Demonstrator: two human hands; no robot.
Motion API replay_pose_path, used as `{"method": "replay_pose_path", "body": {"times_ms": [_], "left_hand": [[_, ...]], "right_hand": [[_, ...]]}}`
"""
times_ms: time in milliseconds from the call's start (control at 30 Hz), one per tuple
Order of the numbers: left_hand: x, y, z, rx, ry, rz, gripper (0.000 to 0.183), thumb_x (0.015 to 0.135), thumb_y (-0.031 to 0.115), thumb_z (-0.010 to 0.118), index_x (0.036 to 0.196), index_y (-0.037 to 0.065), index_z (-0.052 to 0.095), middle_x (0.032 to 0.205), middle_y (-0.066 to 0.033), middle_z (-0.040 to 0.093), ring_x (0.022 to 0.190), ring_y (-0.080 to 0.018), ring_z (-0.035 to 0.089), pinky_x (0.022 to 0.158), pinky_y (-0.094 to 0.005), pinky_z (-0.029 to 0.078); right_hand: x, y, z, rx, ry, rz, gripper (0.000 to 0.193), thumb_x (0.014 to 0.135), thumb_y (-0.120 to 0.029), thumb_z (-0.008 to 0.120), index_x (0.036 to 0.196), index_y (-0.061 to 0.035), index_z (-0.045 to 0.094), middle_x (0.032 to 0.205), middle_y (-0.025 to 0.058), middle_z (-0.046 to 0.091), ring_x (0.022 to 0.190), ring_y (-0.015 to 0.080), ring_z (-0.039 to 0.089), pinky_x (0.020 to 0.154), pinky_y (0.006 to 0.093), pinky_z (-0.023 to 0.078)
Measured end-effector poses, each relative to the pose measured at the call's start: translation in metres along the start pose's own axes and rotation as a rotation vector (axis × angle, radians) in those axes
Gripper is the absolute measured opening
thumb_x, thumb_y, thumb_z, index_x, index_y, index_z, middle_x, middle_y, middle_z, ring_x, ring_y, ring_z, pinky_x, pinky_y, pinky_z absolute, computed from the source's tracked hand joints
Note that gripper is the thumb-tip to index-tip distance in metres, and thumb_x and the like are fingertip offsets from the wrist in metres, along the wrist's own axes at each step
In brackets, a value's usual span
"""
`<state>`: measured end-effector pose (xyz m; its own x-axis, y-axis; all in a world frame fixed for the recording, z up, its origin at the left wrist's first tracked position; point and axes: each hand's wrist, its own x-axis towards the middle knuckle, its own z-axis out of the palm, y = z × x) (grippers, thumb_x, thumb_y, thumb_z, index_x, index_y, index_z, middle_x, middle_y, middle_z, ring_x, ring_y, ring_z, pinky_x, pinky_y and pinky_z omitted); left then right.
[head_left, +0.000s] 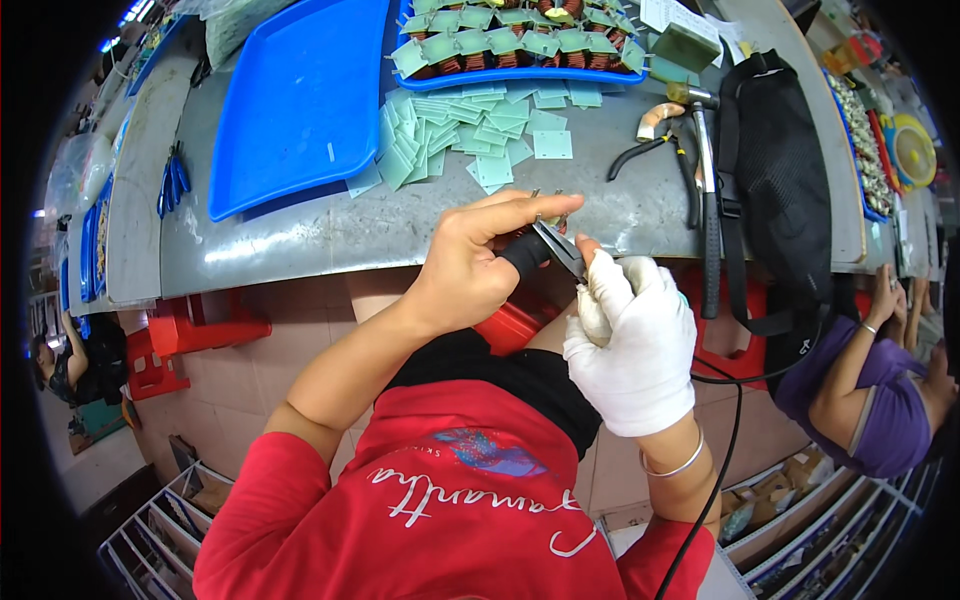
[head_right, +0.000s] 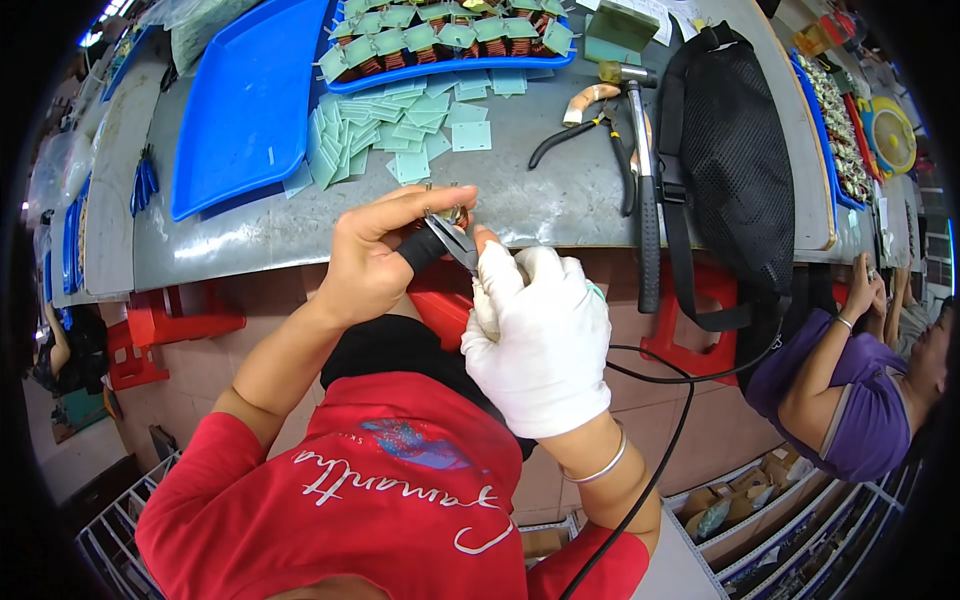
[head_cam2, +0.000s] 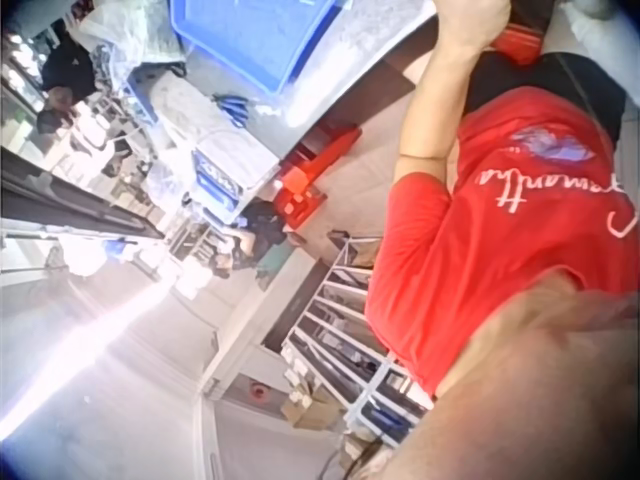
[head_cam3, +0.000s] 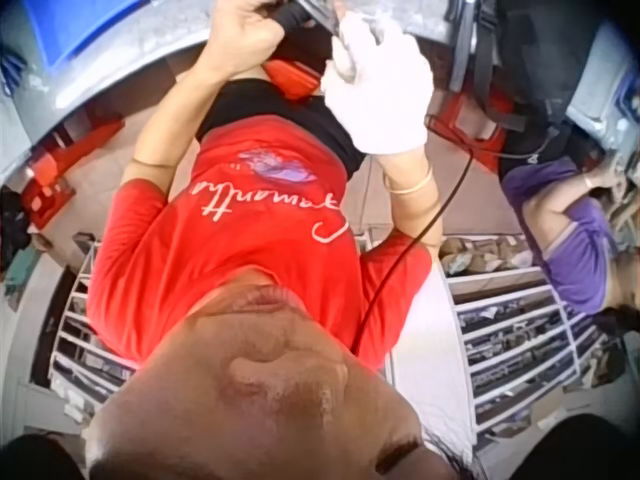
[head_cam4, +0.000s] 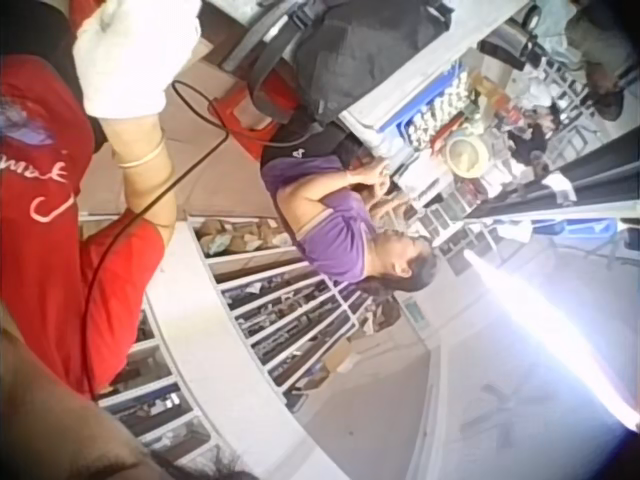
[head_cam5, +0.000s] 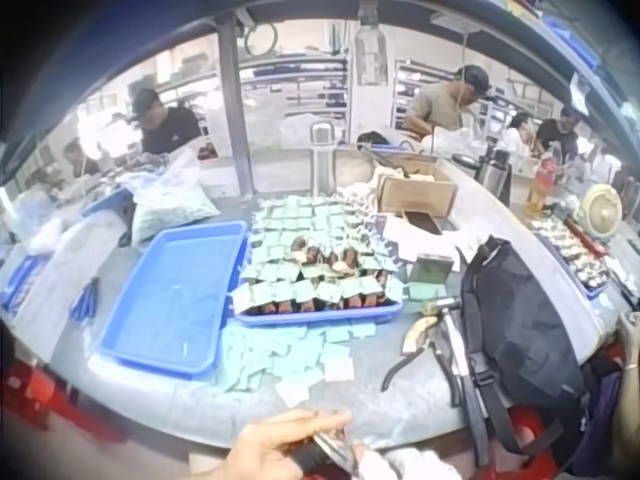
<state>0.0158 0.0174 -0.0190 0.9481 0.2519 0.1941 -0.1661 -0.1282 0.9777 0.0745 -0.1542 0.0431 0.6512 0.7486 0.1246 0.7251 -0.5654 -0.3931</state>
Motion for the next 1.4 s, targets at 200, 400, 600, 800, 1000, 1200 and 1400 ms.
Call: {"method": "replay_pose_path", "body": {"times_ms": [200,400,600,800,1000,1200,1400], "left_hand": [[-0.001,-0.006,0.005,0.126,0.059,0.097,0.064,0.061,-0.015,0.039,0.117,0.003,0.065,0.092,-0.0159,0.063,0.081,-0.022,0.061,0.073,-0.0246,0.047],[-0.007,-0.015,0.011,0.142,0.104,0.075,0.051,0.071,-0.012,0.054,0.12,0.001,0.062,0.092,-0.0125,0.062,0.08,-0.0186,0.06,0.071,-0.024,0.047],[-0.006,-0.018,0.022,0.132,0.215,0.15,0.056,0.067,-0.013,0.053,0.12,0.003,0.062,0.086,-0.0135,0.061,0.071,-0.0214,0.058,0.064,-0.025,0.045],[-0.007,-0.019,0.02,0.133,0.202,0.125,0.052,0.073,-0.013,0.055,0.122,0.003,0.061,0.093,-0.0126,0.062,0.077,-0.0174,0.06,0.07,-0.0242,0.047],[-0.001,-0.003,0.007,-0.259,0.045,-0.11,0.07,0.083,-0.01,0.056,0.145,0.005,0.028,0.109,-0.0155,0.063,0.099,-0.0181,0.06,0.083,-0.0303,0.052],[0.005,0.008,-0.004,-0.405,-0.12,-0.37,0.051,0.085,-0.002,0.063,0.133,0.0,0.045,0.112,-0.0145,0.062,0.1,-0.0166,0.061,0.076,-0.0275,0.057],[0.002,0.014,-0.003,-0.436,-0.175,-0.389,0.041,0.086,-0.003,0.062,0.125,-0.004,0.051,0.114,-0.0145,0.062,0.103,-0.0171,0.061,0.077,-0.0271,0.056]], "right_hand": [[-0.003,0.0,0.005,-0.042,-0.039,-0.012,0.047,0.075,-0.013,0.065,0.121,-0.0107,0.058,0.084,0.0084,0.053,0.076,0.0268,0.056,0.061,0.039,0.048],[-0.003,-0.006,0.003,0.108,-0.122,0.116,0.047,0.075,-0.013,0.064,0.121,-0.0093,0.057,0.083,0.0106,0.054,0.077,0.0294,0.058,0.063,0.0414,0.049],[-0.002,-0.006,0.005,0.265,-0.168,0.208,0.048,0.072,-0.012,0.066,0.119,-0.0088,0.056,0.082,0.0134,0.056,0.074,0.0333,0.061,0.063,0.043,0.05],[-0.002,-0.003,0.008,0.354,-0.183,0.226,0.048,0.072,-0.013,0.067,0.119,-0.0091,0.057,0.083,0.0141,0.057,0.074,0.0345,0.062,0.064,0.0431,0.05],[-0.004,0.006,0.01,0.317,-0.081,0.151,0.044,0.074,-0.014,0.068,0.117,-0.0092,0.059,0.085,0.0129,0.057,0.08,0.0324,0.058,0.069,0.0408,0.048],[-0.007,0.029,-0.002,0.38,-0.065,0.079,0.045,0.071,-0.004,0.069,0.115,-0.0042,0.06,0.09,0.0141,0.057,0.08,0.0329,0.057,0.071,0.0398,0.047],[0.0,0.046,-0.002,0.471,-0.126,-0.099,0.043,0.069,-0.003,0.069,0.111,-0.0016,0.061,0.086,0.0149,0.058,0.071,0.0315,0.058,0.065,0.0369,0.049]]}}
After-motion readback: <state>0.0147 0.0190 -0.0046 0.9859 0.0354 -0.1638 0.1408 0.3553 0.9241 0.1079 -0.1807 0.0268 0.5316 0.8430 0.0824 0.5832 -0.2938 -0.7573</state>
